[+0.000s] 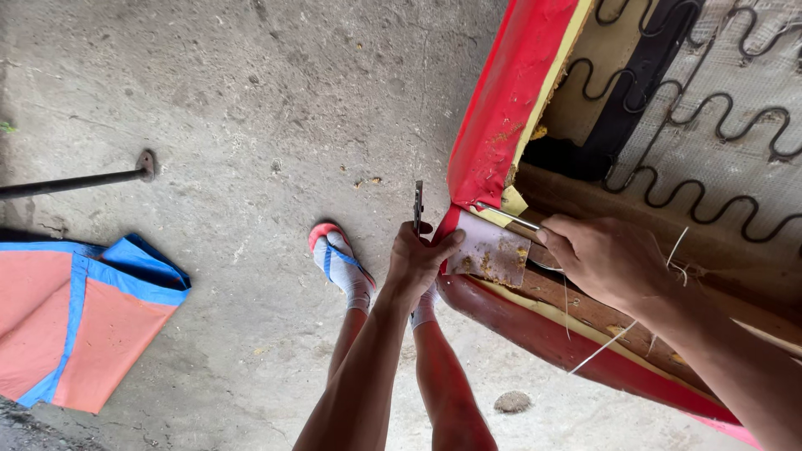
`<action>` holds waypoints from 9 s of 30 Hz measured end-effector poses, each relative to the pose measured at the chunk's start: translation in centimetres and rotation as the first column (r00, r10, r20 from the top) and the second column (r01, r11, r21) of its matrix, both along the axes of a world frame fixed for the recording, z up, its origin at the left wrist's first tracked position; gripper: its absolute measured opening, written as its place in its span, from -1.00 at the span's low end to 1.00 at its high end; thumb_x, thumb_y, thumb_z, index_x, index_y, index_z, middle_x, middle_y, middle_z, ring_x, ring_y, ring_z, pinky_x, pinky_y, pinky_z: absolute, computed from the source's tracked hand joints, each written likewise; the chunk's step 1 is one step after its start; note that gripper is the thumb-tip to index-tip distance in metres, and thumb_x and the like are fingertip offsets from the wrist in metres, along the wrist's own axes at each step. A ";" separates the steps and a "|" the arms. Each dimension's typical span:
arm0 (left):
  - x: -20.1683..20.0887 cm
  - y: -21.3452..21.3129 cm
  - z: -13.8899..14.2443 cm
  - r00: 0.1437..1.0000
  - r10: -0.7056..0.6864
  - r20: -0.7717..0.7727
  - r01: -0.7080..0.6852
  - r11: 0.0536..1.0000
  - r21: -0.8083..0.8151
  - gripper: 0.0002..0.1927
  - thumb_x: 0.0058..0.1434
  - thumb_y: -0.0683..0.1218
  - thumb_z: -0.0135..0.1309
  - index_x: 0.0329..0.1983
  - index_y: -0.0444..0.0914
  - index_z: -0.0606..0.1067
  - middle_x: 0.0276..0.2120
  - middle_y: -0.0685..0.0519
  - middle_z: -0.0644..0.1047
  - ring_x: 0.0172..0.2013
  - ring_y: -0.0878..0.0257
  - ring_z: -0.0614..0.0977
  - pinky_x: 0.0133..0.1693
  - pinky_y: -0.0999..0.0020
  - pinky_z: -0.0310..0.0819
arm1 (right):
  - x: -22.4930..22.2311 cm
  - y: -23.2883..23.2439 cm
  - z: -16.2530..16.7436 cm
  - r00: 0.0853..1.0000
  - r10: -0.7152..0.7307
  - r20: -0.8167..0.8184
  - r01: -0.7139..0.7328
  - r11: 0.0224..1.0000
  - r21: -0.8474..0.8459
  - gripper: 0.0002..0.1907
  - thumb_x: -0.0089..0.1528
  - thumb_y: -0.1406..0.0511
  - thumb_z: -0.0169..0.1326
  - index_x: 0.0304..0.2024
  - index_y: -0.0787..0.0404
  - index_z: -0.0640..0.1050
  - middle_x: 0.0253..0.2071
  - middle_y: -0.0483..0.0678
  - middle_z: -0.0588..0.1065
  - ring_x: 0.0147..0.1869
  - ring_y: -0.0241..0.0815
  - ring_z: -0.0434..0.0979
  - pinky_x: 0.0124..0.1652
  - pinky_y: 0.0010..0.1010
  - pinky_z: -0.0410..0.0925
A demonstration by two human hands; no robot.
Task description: The person uses pliers and a metal rod to remove staples and peel away red fabric and foam from the edge of a red upholstered furniture frame. The person works along the side edge, progressively exposing the internal wooden frame and springs.
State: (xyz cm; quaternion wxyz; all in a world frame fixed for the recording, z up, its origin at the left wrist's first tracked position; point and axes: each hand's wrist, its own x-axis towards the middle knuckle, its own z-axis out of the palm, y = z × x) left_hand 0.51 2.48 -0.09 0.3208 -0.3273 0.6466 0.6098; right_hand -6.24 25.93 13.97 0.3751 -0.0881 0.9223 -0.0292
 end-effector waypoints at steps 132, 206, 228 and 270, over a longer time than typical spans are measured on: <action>-2.2 -6.8 8.3 0.503 -0.801 -0.325 0.487 0.574 -0.658 -0.70 0.32 -0.18 0.00 0.11 -0.32 0.44 -0.23 -0.09 0.59 -0.24 0.01 0.64 -0.23 0.03 0.48 | 5.8 -1.4 5.7 0.836 -0.498 0.231 0.482 0.867 0.123 -0.52 0.35 0.07 -0.07 0.29 0.02 0.43 -0.61 -0.03 0.49 -0.78 -0.28 0.37 -0.71 -0.35 0.26; -7.2 -5.6 13.8 0.143 -0.975 -0.170 0.601 0.222 -0.768 -0.75 0.14 -0.23 0.14 -0.11 -0.32 0.46 -0.28 -0.08 0.57 -0.19 0.02 0.65 -0.11 -0.05 0.45 | 2.1 -2.4 5.8 0.668 -0.591 0.451 0.612 0.782 0.119 -0.66 0.42 0.17 -0.03 0.20 0.04 0.56 -0.13 0.07 0.63 -0.39 -0.14 0.59 -0.40 -0.28 0.46; -8.3 -4.4 14.8 0.094 -0.989 -0.118 0.681 0.150 -0.716 -0.70 0.12 -0.20 0.12 -0.06 -0.31 0.45 -0.22 -0.10 0.58 -0.14 -0.01 0.63 -0.11 -0.04 0.44 | 13.1 -9.8 2.4 -0.294 -0.742 0.602 0.831 -0.509 -0.223 -0.69 0.38 0.25 -0.16 0.05 0.29 0.49 -0.67 -0.22 0.15 -0.72 -0.37 0.02 -0.73 -0.46 -0.02; -19.6 -0.5 15.2 -0.764 -0.519 0.383 0.389 -0.845 -0.368 -0.79 0.39 -0.10 -0.01 -0.20 -0.28 0.60 -0.26 -0.11 0.67 -0.27 0.10 0.74 -0.25 0.14 0.68 | 21.7 -6.2 5.7 -0.309 -0.755 0.578 0.856 -0.486 -0.177 -0.63 0.35 0.23 -0.06 0.07 0.38 0.45 -0.69 -0.11 0.17 -0.70 -0.35 0.03 -0.70 -0.41 0.01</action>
